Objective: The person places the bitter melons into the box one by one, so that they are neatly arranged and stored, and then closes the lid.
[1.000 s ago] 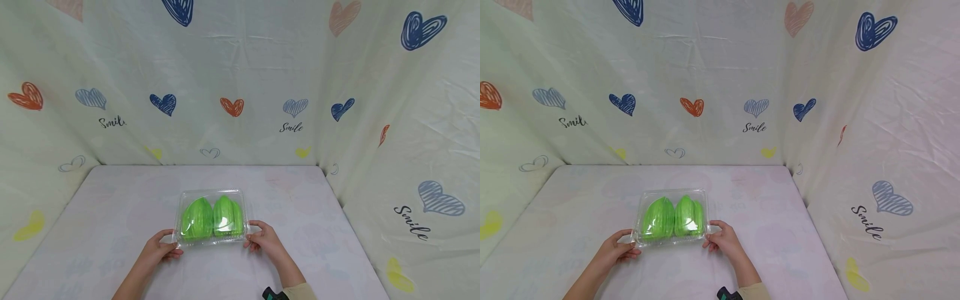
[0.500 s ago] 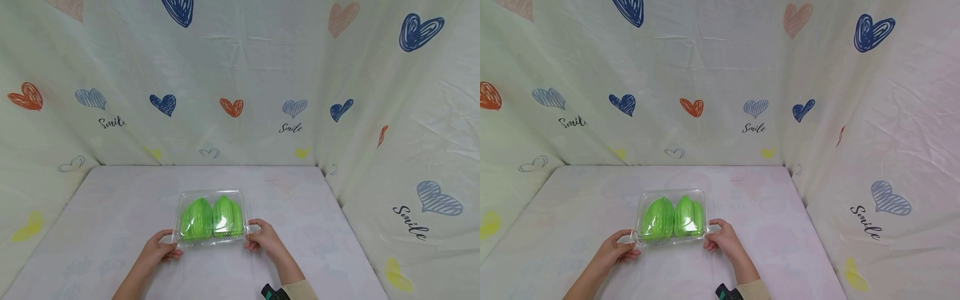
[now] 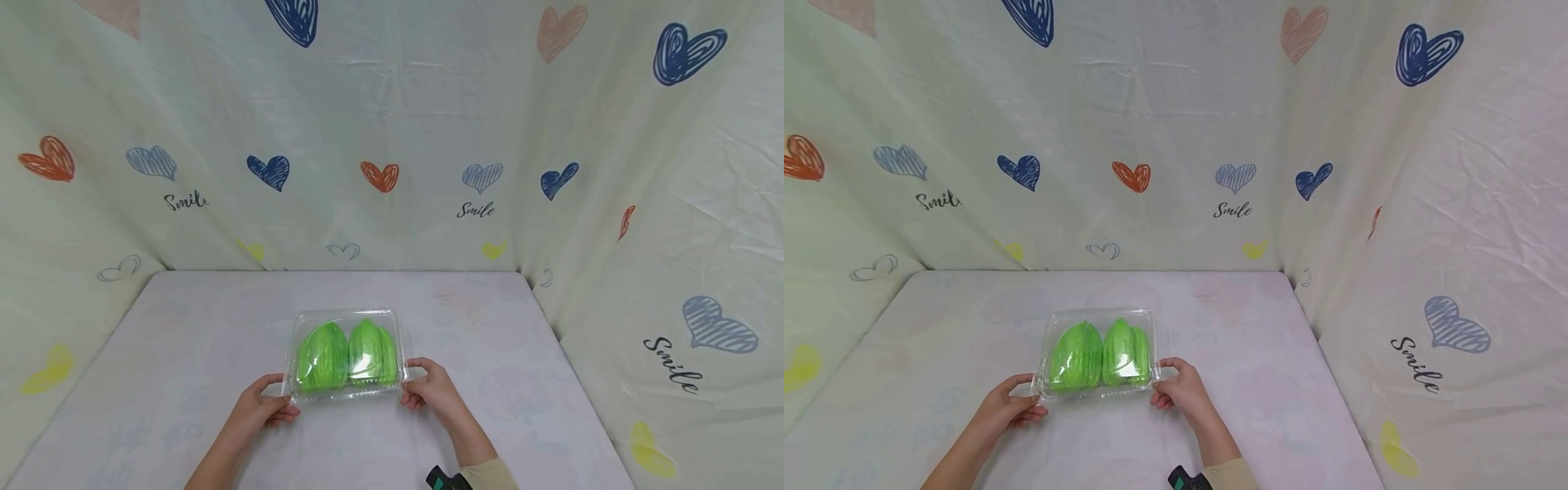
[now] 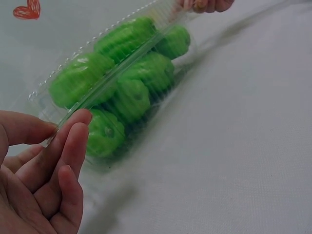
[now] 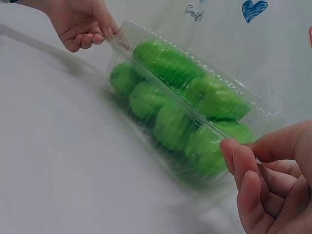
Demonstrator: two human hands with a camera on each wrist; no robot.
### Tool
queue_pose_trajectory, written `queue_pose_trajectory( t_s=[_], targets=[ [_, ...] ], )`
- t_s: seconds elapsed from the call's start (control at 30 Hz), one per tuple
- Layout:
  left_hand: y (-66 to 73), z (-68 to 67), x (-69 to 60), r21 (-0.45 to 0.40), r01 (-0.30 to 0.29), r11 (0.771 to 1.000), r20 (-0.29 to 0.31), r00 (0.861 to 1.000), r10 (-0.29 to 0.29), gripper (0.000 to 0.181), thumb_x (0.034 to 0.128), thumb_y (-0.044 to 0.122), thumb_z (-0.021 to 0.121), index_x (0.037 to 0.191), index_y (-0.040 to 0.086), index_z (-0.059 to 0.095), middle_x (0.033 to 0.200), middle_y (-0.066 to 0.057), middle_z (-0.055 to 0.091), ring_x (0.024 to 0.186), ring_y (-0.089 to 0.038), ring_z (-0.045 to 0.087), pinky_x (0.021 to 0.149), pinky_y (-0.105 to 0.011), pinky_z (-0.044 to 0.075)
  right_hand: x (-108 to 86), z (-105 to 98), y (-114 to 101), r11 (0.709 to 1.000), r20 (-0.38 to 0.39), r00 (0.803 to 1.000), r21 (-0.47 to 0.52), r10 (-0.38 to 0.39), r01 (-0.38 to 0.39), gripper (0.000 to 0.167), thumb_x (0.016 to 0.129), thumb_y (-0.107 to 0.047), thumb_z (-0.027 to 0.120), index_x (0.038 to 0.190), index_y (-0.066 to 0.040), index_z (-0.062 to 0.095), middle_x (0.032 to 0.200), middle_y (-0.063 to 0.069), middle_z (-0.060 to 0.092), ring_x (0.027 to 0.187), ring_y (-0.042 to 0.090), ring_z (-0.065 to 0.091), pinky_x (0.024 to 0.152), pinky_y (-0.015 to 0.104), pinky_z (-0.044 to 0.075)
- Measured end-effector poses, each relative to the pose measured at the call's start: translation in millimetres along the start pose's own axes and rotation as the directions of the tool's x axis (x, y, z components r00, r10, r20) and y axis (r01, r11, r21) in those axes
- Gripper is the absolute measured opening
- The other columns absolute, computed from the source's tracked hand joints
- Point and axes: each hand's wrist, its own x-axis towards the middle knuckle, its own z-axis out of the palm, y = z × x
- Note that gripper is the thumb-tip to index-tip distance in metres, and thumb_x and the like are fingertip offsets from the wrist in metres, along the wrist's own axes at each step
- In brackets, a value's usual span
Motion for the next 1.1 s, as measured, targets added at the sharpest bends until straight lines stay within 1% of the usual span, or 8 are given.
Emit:
queue_pose_trajectory(
  t_s=[0.1, 0.3, 0.5, 0.6, 0.73, 0.9, 1.0, 1.1],
  targets=[
    [-1.0, 0.0, 2.4, -0.008, -0.01, 1.0, 0.008, 1.0, 0.01, 0.052, 0.0908, -0.001, 0.058, 0.137, -0.01, 0.037, 0.075, -0.017, 0.071, 0.065, -0.024, 0.07, 0.054, -0.026, 0.048, -0.7, 0, 1, 1.0, -0.007, 1.0, 0.003, 0.0, 0.0, 0.049, 0.085, 0.003, 0.064, 0.13, 0.01, 0.045, 0.061, 0.009, 0.065, 0.048, 0.012, 0.057, 0.048, 0.025, 0.049],
    [-0.3, -0.1, 4.0, -0.013, -0.006, 1.0, -0.001, 1.0, 0.006, 0.052, 0.0917, 0.001, 0.058, 0.139, -0.01, 0.038, 0.074, -0.017, 0.071, 0.064, -0.023, 0.069, 0.055, -0.027, 0.051, -0.6, 0, 2, 1.0, -0.013, 1.0, 0.01, 0.006, -0.006, 0.05, 0.086, 0.002, 0.064, 0.131, 0.01, 0.045, 0.061, 0.01, 0.065, 0.049, 0.012, 0.057, 0.048, 0.025, 0.05],
    [1.3, -2.1, 4.8, -0.022, -0.024, 0.999, 0.017, 1.0, 0.024, 0.055, 0.0922, 0.002, 0.059, 0.14, -0.012, 0.036, 0.076, -0.017, 0.071, 0.066, -0.021, 0.07, 0.057, -0.027, 0.052, 0.4, 0, 3, 1.0, -0.009, 1.0, 0.007, 0.008, -0.008, 0.051, 0.088, 0.0, 0.064, 0.134, 0.009, 0.045, 0.064, 0.011, 0.067, 0.049, 0.012, 0.059, 0.048, 0.025, 0.05],
    [1.1, -1.6, 7.1, -0.023, -0.025, 0.999, 0.008, 1.0, 0.025, 0.055, 0.0924, 0.002, 0.059, 0.14, -0.012, 0.036, 0.077, -0.018, 0.071, 0.066, -0.022, 0.07, 0.058, -0.027, 0.053, 1.7, -1, 4, 1.0, 0.001, 1.0, 0.001, -0.001, 0.001, 0.052, 0.088, -0.001, 0.064, 0.135, 0.009, 0.044, 0.066, 0.012, 0.068, 0.049, 0.012, 0.06, 0.048, 0.025, 0.049],
    [2.1, 0.6, 11.6, -0.014, 0.0, 1.0, -0.025, 1.0, 0.0, 0.053, 0.0929, 0.004, 0.06, 0.139, -0.009, 0.039, 0.077, -0.015, 0.072, 0.067, -0.021, 0.07, 0.057, -0.027, 0.052, 3.9, -2, 4, 1.0, 0.012, 1.0, -0.01, -0.008, 0.008, 0.052, 0.09, -0.003, 0.064, 0.136, 0.009, 0.043, 0.068, 0.013, 0.069, 0.05, 0.012, 0.061, 0.048, 0.024, 0.049],
    [3.8, 0.7, 15.1, 0.014, 0.005, 1.0, -0.032, 0.999, -0.004, 0.053, 0.0936, 0.007, 0.06, 0.14, -0.008, 0.04, 0.082, -0.014, 0.072, 0.069, -0.02, 0.07, 0.057, -0.027, 0.05, 7.3, -3, 4, 0.999, 0.01, 1.0, -0.045, -0.012, 0.013, 0.05, 0.09, -0.005, 0.063, 0.134, 0.01, 0.045, 0.071, 0.012, 0.07, 0.052, 0.012, 0.061, 0.05, 0.025, 0.051],
    [3.3, -0.5, 16.6, 0.035, 0.005, 0.999, -0.03, 1.0, -0.004, 0.053, 0.0938, 0.008, 0.061, 0.14, -0.007, 0.04, 0.085, -0.013, 0.073, 0.071, -0.021, 0.07, 0.058, -0.027, 0.05, 10.1, -2, 4, 0.997, 0.004, 1.0, -0.081, -0.016, 0.016, 0.048, 0.091, -0.005, 0.063, 0.133, 0.011, 0.046, 0.073, 0.013, 0.07, 0.055, 0.014, 0.063, 0.053, 0.029, 0.053],
    [2.5, -1.1, 17.8, 0.048, 0.013, 0.999, -0.036, 0.999, -0.012, 0.053, 0.0937, 0.01, 0.061, 0.14, -0.006, 0.041, 0.086, -0.012, 0.073, 0.072, -0.021, 0.069, 0.058, -0.028, 0.05, 13.0, -2, 5, 0.993, 0.001, 1.0, -0.114, -0.022, 0.022, 0.047, 0.091, -0.003, 0.063, 0.131, 0.014, 0.046, 0.076, 0.018, 0.07, 0.058, 0.02, 0.064, 0.057, 0.038, 0.056]
  ],
)
